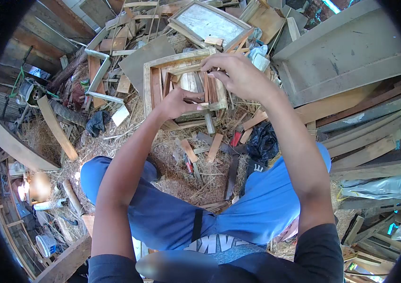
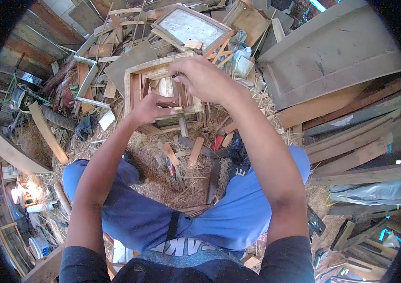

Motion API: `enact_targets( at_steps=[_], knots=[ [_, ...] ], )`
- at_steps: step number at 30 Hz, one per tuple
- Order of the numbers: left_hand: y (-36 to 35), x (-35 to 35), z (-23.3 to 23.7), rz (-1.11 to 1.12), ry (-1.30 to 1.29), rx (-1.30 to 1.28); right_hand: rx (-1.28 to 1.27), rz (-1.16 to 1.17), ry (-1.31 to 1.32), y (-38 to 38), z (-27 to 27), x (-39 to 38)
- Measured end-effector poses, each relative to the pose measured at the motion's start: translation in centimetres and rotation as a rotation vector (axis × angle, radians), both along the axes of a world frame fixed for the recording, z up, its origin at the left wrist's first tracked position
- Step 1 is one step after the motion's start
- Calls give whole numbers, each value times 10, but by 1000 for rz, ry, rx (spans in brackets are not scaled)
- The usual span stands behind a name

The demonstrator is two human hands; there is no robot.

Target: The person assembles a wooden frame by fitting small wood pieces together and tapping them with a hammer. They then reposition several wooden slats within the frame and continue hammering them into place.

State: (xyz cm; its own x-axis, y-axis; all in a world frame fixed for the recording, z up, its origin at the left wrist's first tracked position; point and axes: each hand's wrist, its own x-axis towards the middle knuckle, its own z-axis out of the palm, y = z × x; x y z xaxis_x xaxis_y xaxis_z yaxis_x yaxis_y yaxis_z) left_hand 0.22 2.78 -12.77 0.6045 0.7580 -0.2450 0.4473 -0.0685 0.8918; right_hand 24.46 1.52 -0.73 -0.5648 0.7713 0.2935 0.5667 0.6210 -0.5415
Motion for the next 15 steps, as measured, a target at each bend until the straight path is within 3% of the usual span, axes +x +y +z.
enact_targets(
  at_steps=[2, 15],
  knots=[
    [-2, 0, 8, -36, 112, 73, 3, -19, 8, -1, -1, -2],
    [-1, -1, 2, -32, 40, 74, -35, -15, 22, 0, -1, -5]
  ],
)
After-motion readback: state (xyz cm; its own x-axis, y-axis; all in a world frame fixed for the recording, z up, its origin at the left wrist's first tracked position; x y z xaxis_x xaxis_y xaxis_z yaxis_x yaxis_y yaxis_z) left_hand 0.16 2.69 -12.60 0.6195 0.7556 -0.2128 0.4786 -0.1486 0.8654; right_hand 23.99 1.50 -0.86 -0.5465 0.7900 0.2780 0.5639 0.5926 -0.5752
